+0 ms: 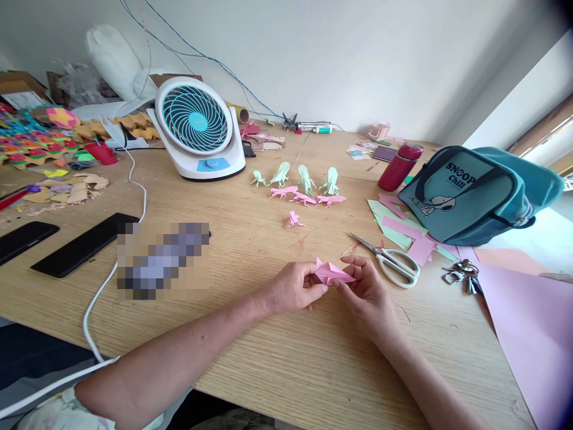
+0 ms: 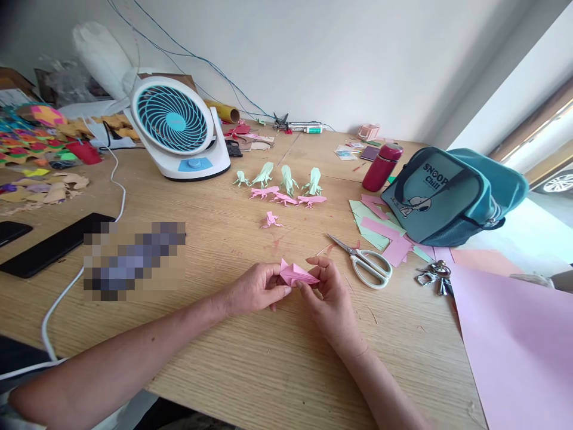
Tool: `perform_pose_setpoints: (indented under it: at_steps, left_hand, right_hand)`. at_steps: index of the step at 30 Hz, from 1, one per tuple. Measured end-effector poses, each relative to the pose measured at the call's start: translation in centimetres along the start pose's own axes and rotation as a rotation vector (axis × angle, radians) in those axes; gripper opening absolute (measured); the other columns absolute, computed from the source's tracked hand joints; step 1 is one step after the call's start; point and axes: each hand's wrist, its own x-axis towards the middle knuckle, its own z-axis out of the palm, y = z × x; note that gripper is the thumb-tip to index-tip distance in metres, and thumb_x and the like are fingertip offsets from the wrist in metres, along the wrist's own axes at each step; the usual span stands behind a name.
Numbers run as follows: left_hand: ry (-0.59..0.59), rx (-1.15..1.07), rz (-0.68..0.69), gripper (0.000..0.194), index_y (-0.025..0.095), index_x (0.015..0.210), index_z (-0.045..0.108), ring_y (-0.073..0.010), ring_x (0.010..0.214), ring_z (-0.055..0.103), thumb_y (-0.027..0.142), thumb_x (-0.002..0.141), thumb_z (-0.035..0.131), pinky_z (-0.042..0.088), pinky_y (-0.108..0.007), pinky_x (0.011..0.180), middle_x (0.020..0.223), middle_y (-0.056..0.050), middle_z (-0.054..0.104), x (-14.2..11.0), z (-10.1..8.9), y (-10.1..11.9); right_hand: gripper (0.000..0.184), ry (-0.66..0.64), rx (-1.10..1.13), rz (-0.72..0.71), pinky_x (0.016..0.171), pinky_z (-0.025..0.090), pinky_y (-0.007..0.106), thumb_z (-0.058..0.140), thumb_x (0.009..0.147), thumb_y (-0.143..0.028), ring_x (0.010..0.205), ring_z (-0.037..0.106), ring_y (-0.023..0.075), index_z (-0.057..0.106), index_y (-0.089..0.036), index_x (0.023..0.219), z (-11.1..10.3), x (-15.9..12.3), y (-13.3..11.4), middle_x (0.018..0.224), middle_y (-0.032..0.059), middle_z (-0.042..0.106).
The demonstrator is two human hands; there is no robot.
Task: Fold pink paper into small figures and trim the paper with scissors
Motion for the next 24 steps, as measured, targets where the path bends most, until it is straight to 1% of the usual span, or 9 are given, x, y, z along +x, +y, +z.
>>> perform_pose_setpoints:
  at_steps: [2,4,8,11,15,20,24]
  left_hand:
    - [0.041,0.023,-0.008,0.028,0.012,0.097,0.067,-0.0100,0.054,0.053,0.037,0.085,0.064,0.049,-0.019,0.044,0.066,0.001,0.055,-0.02,0.20,-0.19]
    - [0.065,-0.006,-0.015,0.031,0.012,0.095,0.067,-0.0092,0.053,0.052,0.041,0.086,0.063,0.047,-0.018,0.042,0.065,0.002,0.054,0.12,0.30,-0.40]
    - [0.058,-0.134,-0.018,0.040,0.012,0.094,0.067,-0.0075,0.050,0.051,0.050,0.083,0.065,0.046,-0.018,0.041,0.066,0.002,0.055,0.58,0.13,-0.71]
    - [0.041,-0.174,-0.019,0.048,0.011,0.097,0.068,-0.0066,0.048,0.049,0.056,0.081,0.066,0.046,-0.018,0.040,0.067,0.002,0.055,0.77,-0.12,-0.81]
    - [0.011,-0.157,-0.020,0.047,0.011,0.100,0.067,-0.0073,0.051,0.051,0.055,0.082,0.065,0.047,-0.018,0.041,0.069,0.002,0.055,0.70,-0.28,-0.71]
    - [0.032,-0.061,-0.026,0.043,0.013,0.105,0.065,-0.0080,0.054,0.053,0.051,0.086,0.061,0.048,-0.018,0.043,0.073,0.000,0.058,0.49,-0.24,-0.57]
    - [0.051,0.009,0.001,0.034,0.013,0.100,0.064,-0.0094,0.055,0.054,0.045,0.089,0.059,0.048,-0.018,0.044,0.072,0.000,0.057,0.32,-0.06,-0.74]
  right_hand:
    - [0.036,0.010,0.007,0.012,0.062,0.050,0.027,0.070,0.086,-0.037,0.065,0.056,0.0138,0.052,-0.027,0.115,0.19,0.02,-0.07,0.073,-0.0045,0.052]
    - [0.036,-0.006,0.040,0.027,0.062,0.052,0.029,0.071,0.085,-0.039,0.066,0.058,0.0149,0.052,-0.026,0.114,0.31,0.06,-0.19,0.073,-0.0036,0.054]
    - [0.038,-0.073,0.129,0.041,0.078,0.056,0.038,0.072,0.085,-0.038,0.081,0.068,0.0202,0.050,-0.027,0.114,0.23,0.19,-0.34,0.085,0.0012,0.065]
    - [0.037,-0.085,0.147,0.040,0.081,0.056,0.039,0.072,0.085,-0.037,0.085,0.069,0.0208,0.052,-0.027,0.113,0.05,0.27,-0.29,0.089,0.0024,0.067]
    - [0.037,-0.066,0.141,0.033,0.079,0.058,0.038,0.073,0.084,-0.038,0.081,0.070,0.0204,0.053,-0.026,0.112,-0.02,0.31,-0.26,0.086,0.0021,0.067]
    - [0.038,-0.057,0.130,0.068,0.077,0.058,0.039,0.073,0.083,-0.043,0.079,0.069,0.0210,0.053,-0.027,0.111,-0.01,0.41,-0.17,0.081,0.0009,0.065]
    - [0.040,-0.038,0.105,0.083,0.071,0.056,0.035,0.074,0.082,-0.044,0.074,0.065,0.0195,0.053,-0.027,0.111,-0.12,0.46,0.08,0.075,-0.0010,0.059]
